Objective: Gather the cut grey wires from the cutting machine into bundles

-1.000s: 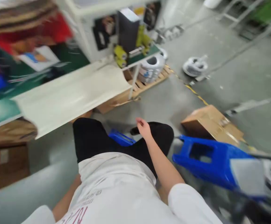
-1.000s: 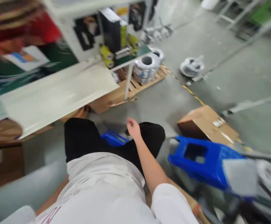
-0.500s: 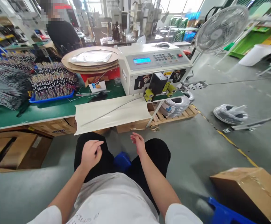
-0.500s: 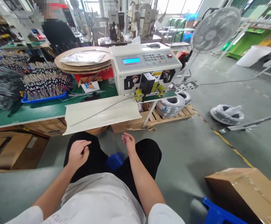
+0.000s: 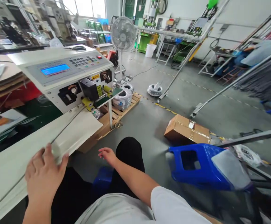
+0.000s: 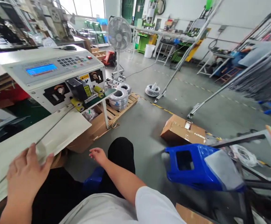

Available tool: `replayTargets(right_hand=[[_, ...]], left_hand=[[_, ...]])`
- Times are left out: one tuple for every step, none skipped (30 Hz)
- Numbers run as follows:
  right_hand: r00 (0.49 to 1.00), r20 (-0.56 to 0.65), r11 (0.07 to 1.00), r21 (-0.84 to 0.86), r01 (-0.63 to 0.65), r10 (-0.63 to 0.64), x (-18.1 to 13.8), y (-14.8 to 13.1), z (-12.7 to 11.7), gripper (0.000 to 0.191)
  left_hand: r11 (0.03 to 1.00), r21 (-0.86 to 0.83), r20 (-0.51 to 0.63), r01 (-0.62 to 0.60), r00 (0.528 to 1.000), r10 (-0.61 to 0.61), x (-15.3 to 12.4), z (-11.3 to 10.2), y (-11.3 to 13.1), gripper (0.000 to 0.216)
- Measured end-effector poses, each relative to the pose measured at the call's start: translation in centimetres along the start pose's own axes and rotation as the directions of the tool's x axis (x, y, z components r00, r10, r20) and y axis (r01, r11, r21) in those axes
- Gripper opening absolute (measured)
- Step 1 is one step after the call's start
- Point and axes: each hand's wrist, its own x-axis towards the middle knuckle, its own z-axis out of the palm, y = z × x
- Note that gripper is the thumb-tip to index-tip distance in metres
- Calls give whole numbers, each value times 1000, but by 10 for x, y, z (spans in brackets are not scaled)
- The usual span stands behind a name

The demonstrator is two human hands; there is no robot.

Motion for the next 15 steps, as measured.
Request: replayTargets(right_hand=[[1000,-16,1000,-6,-8,8,-1,-1,-5,21],[999,-33,1000,-10,-19,19,-3,-2,-9,20],[998,-47,1000,-8,-30,29,-4,-3,-13,20],[998,-60,999,1,-36,36,-6,-4,-15,19],[997,-68,999,18,-37,39,-8,-4,-17,20],[997,-72,999,39,-34,37,-9,-4,-16,20],[997,-72,998,60,-27,31,-10,-5,-15,21],[998,-66,997,76,-18,23,-11,-4,-12,21],[998,-55,997,83,-8,13,-11,-4,-8,22],[999,-41,997,78,-2,5,-11,-2,-4,22],[1000,-28,998,62,2,0,-10,-1,0,22],[1000,-20,999,37,1,0,-8,0,3,21],[1000,-18,1000,4,-4,4,-6,2,5,20],[1000,-20,1000,-29,-12,11,-4,4,7,19],[1000,-25,998,-58,-18,17,-2,5,6,17]], left_hand=[[1000,6,7,4,1000,-4,-3,-2,-1,89],[1000,11,16,9,1000,-9,-5,-5,-2,91],[1000,15,28,13,999,-14,-8,-8,-3,92],[1000,20,44,19,999,-20,-9,-11,-5,92],[999,25,61,23,998,-24,-11,-13,-7,92],[999,29,76,25,997,-27,-13,-14,-9,93],[999,32,88,25,996,-28,-15,-15,-13,93],[999,36,98,28,995,-31,-18,-16,-16,93],[999,43,107,32,994,-36,-21,-16,-20,93],[998,50,113,34,993,-40,-24,-16,-25,93],[998,56,114,33,993,-39,-27,-16,-29,93],[998,60,113,31,993,-38,-29,-17,-32,92],[998,63,111,29,993,-36,-32,-17,-35,92],[998,64,107,24,994,-31,-33,-18,-38,91],[998,67,103,18,994,-25,-34,-19,-40,91]])
